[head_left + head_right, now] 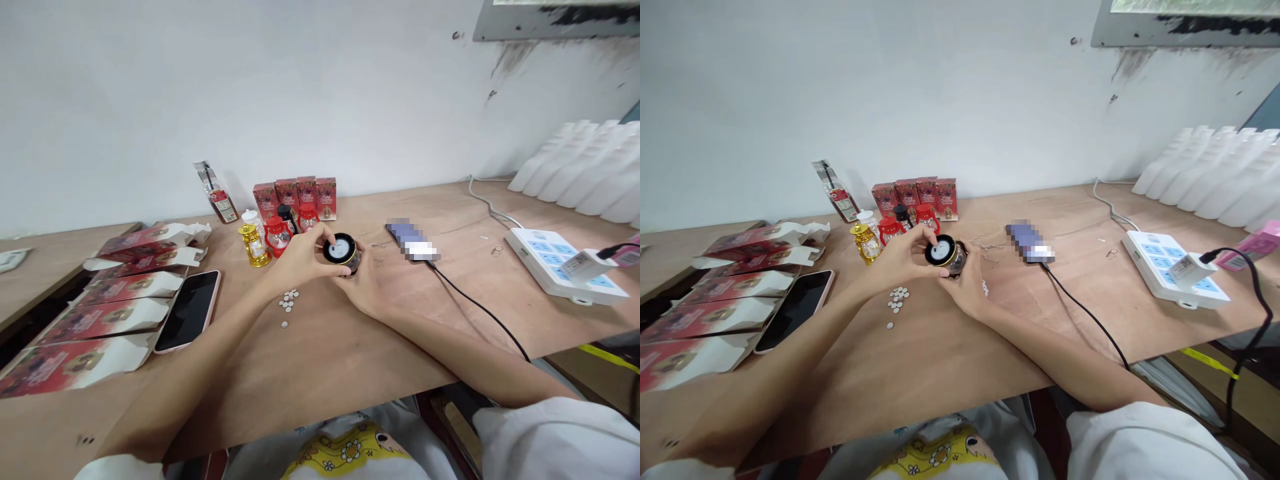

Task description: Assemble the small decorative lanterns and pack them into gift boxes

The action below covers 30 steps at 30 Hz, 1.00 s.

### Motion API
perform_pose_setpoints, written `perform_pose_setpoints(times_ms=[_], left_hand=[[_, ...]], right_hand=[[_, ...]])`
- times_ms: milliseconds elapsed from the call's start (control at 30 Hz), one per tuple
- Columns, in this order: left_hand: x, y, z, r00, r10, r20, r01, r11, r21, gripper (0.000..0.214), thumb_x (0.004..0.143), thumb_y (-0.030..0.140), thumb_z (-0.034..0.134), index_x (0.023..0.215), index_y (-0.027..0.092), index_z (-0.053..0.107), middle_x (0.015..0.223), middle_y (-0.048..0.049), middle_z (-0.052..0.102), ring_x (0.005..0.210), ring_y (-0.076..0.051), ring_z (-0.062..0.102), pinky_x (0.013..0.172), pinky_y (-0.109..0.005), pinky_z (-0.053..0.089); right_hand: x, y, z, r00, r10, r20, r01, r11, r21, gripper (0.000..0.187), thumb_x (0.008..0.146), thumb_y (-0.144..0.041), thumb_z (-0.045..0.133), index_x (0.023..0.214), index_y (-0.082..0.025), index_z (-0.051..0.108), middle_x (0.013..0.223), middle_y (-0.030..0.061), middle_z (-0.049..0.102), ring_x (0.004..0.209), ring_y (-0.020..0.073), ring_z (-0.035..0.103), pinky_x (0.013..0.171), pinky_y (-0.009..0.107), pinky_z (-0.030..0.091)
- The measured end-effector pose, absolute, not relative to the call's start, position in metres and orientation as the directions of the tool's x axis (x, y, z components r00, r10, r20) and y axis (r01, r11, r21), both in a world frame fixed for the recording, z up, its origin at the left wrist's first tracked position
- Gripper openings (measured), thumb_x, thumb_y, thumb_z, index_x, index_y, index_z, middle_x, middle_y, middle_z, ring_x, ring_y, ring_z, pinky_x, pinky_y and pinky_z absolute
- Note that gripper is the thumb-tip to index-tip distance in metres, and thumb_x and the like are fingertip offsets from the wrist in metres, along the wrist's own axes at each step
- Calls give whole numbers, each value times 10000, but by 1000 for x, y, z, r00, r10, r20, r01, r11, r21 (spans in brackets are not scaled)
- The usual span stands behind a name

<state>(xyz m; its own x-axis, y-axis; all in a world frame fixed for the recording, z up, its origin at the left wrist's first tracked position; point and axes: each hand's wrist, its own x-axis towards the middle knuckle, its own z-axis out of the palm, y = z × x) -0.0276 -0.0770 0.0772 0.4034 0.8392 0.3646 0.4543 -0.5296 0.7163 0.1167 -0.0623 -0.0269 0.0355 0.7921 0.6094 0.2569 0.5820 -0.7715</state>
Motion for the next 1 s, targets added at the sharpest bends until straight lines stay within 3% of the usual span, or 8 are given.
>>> perform_pose_setpoints(times_ms=[100, 167, 200, 267, 367, 667, 1000], left_hand=[[-39, -67, 81, 425, 839, 340, 338, -496, 800, 394, 747, 435, 660, 1001, 193, 479, 989, -58, 650, 910, -174, 642, 776, -296, 521], [-49, -56, 78, 380, 865, 327, 474, -485, 734, 305, 869, 436, 491, 1036, 182, 507, 1009, -77, 661, 908, -173, 650, 779, -296, 517], [-55, -50, 74, 373, 877, 304, 615, -479, 627, 284, 895, 410, 444, 1028, 180, 541, 1015, -78, 668, 911, -176, 650, 790, -295, 509], [-65, -38, 62, 384, 904, 189, 866, -424, 267, 229, 886, 325, 454, 970, 196, 623, 996, -61, 688, 930, -193, 643, 809, -295, 490], [-76, -24, 41, 373, 926, 57, 925, -376, 54, 148, 787, 200, 549, 808, 199, 696, 893, -68, 707, 897, -238, 645, 761, -308, 482], [-83, -13, 23, 392, 920, -20, 919, -393, -36, 176, 804, 243, 536, 854, 243, 704, 965, -41, 702, 933, -221, 618, 713, -267, 458], [-87, -10, 23, 486, 872, -50, 874, -485, 40, 103, 747, 217, 588, 818, 224, 662, 909, -24, 687, 835, -187, 621, 638, -239, 408]], right_hand=[[118, -66, -19, 69, 824, 562, 285, 524, -803, 674, 668, -350, 736, 1200, -196, 353, 1217, 137, 465, 1166, 280, 483, 989, 516, 420], [119, -66, -16, 84, 838, 539, 289, 497, -818, 680, 661, -363, 743, 1192, -194, 354, 1224, 140, 465, 1176, 283, 480, 1000, 516, 410], [118, -65, -16, 87, 843, 531, 287, 489, -824, 683, 660, -365, 744, 1192, -194, 353, 1230, 141, 465, 1181, 282, 479, 1005, 514, 407], [118, -65, -16, 88, 846, 526, 280, 486, -828, 694, 659, -372, 746, 1201, -200, 348, 1242, 139, 469, 1190, 279, 479, 1014, 509, 404], [117, -65, -18, 76, 838, 540, 285, 501, -818, 714, 663, -384, 746, 1224, -207, 343, 1253, 133, 476, 1201, 273, 480, 1029, 502, 399], [116, -66, -19, 61, 825, 562, 300, 522, -799, 734, 663, -400, 749, 1239, -190, 346, 1247, 134, 494, 1206, 274, 487, 1038, 495, 397], [116, -67, -21, 26, 780, 626, 321, 586, -744, 695, 683, -383, 737, 1235, -206, 352, 1224, 129, 502, 1159, 265, 511, 996, 491, 432]])
